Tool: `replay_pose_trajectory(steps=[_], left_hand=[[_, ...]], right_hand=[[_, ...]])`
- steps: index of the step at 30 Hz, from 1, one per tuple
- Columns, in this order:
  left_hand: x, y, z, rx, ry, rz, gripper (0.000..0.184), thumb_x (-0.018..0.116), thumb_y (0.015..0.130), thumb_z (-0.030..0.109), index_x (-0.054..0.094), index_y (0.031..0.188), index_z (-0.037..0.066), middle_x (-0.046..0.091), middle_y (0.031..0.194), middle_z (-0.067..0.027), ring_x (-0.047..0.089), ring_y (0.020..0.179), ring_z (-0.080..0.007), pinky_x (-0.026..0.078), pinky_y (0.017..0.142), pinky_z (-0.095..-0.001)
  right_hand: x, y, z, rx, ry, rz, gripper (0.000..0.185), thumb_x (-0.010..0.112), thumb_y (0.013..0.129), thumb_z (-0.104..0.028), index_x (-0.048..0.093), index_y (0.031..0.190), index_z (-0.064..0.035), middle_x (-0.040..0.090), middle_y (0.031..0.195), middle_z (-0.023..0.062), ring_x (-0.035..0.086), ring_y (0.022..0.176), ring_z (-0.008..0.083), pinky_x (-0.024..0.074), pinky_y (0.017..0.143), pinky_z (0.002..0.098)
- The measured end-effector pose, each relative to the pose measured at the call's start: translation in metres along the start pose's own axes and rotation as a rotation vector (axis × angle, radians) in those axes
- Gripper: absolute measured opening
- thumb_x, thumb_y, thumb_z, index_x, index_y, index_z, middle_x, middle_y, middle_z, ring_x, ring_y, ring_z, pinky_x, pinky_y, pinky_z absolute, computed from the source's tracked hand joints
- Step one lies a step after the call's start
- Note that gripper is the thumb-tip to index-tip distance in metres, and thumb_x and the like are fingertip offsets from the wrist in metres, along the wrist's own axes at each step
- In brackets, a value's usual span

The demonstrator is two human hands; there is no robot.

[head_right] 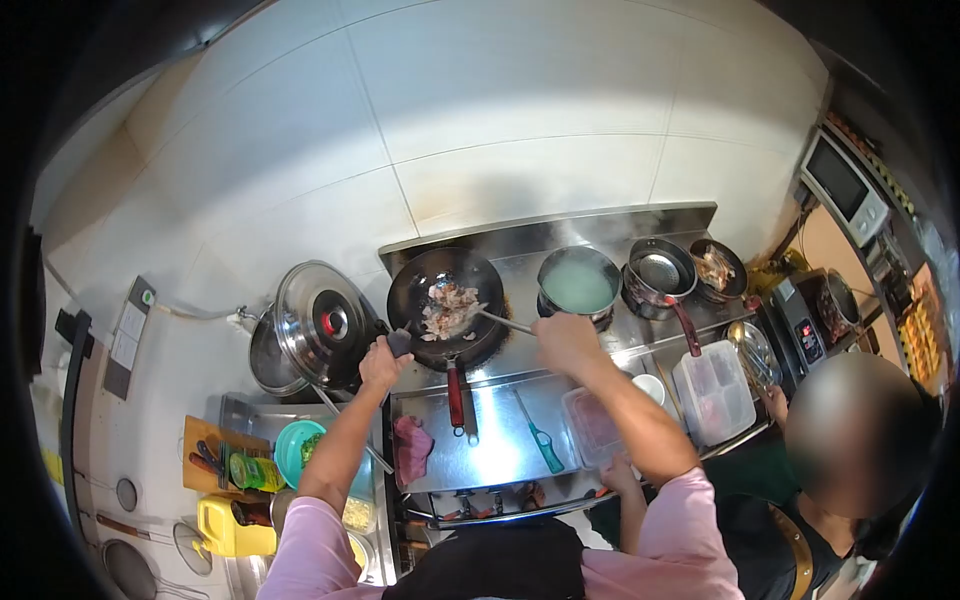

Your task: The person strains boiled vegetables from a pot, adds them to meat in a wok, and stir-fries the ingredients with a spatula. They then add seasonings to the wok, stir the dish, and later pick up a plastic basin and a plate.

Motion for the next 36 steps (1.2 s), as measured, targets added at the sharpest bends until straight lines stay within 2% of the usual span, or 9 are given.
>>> replay_pose_trajectory(steps=[5,9,14,17,21,23,28,33,36], left_hand=[[-0.019,-0.04,-0.011,0.047,-0.492,0.33,0.081,0.077,0.077,0.046,0.042,0.132,-0.003,0.055,0.126,-0.026,0.057,0.113,-0.0429,0.048,0.093,-0.0474],[-0.046,-0.08,-0.022,0.029,-0.69,0.425,0.083,0.078,0.078,0.042,0.04,0.136,-0.004,0.053,0.129,-0.026,0.054,0.116,-0.0435,0.045,0.098,-0.0455],[-0.07,-0.138,-0.062,-0.036,-0.852,0.489,0.081,0.081,0.077,0.03,0.039,0.139,-0.003,0.055,0.127,-0.0237,0.055,0.119,-0.0359,0.042,0.101,-0.0402],[-0.082,-0.184,-0.113,-0.082,-1.02,0.603,0.08,0.082,0.076,0.023,0.04,0.139,-0.002,0.054,0.128,-0.0188,0.053,0.119,-0.0297,0.04,0.103,-0.0395],[-0.13,-0.277,-0.185,-0.226,-0.884,0.843,0.08,0.077,0.077,0.013,0.036,0.143,-0.003,0.048,0.137,-0.0202,0.046,0.127,-0.0299,0.034,0.109,-0.0396],[-0.158,-0.323,-0.213,-0.331,-0.762,0.924,0.077,0.075,0.08,0.013,0.034,0.145,-0.001,0.047,0.139,-0.0206,0.045,0.129,-0.0311,0.033,0.11,-0.04],[-0.155,-0.407,-0.319,-0.501,-0.498,1.147,0.073,0.071,0.088,0.021,0.033,0.146,0.0,0.05,0.137,-0.0205,0.05,0.124,-0.0307,0.037,0.107,-0.0401],[-0.149,-0.469,-0.383,-0.675,-0.486,1.213,0.071,0.07,0.091,0.026,0.032,0.144,-0.003,0.049,0.137,-0.022,0.051,0.122,-0.03,0.039,0.106,-0.0393],[-0.133,-0.493,-0.418,-0.688,-0.533,1.285,0.071,0.07,0.092,0.027,0.032,0.143,-0.004,0.047,0.138,-0.0222,0.051,0.122,-0.03,0.038,0.107,-0.0389]], right_hand=[[-0.032,0.016,-0.037,-0.106,-0.218,-0.197,0.022,0.057,0.08,-0.012,0.073,0.094,-0.0063,0.071,0.089,0.0199,0.07,0.084,0.0373,0.0557,0.073,0.0472],[0.043,0.055,-0.056,-0.14,-0.103,-0.165,0.023,0.056,0.081,-0.013,0.071,0.097,-0.0044,0.071,0.09,0.0204,0.07,0.085,0.0371,0.0559,0.075,0.0467],[0.114,0.084,-0.073,-0.072,0.08,0.042,0.026,0.055,0.083,-0.015,0.067,0.101,-0.0016,0.07,0.088,0.0208,0.071,0.083,0.0342,0.0563,0.068,0.0473],[0.106,0.085,-0.037,0.204,0.549,-0.095,0.035,0.057,0.084,-0.013,0.062,0.118,-0.0039,0.068,0.082,0.0174,0.068,0.065,0.0314,0.0532,0.057,0.0442],[0.053,0.089,0.014,0.413,0.79,-0.362,0.017,0.054,0.089,-0.014,0.063,0.098,-0.0034,0.053,0.065,0.0032,0.042,0.044,0.0095,0.0306,0.035,0.0282],[0.039,0.107,0.029,0.432,0.786,-0.533,0.014,0.052,0.09,-0.013,0.055,0.085,-0.0005,0.056,0.064,0.0092,0.04,0.04,0.0096,0.0318,0.034,0.0278],[0.097,0.157,0.031,0.589,1.129,-0.504,0.009,0.05,0.092,-0.007,0.052,0.089,0.0003,0.055,0.063,0.0097,0.038,0.038,0.0074,0.0292,0.033,0.024],[0.085,0.188,-0.028,0.341,0.913,-0.373,0.014,0.056,0.09,-0.007,0.062,0.099,0.001,0.054,0.059,0.0054,0.04,0.039,0.0069,0.0302,0.032,0.0266],[0.062,0.179,-0.067,-0.006,0.475,-0.21,0.028,0.061,0.08,-0.014,0.071,0.103,-0.0021,0.057,0.058,0.013,0.052,0.042,0.0248,0.0437,0.044,0.0403]])
Point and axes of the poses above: each hand's wrist, its own y-axis towards the middle knuckle, its own x-axis out of the palm, z = x × y, the point moved 8 cm from there along y, towards the middle knuckle
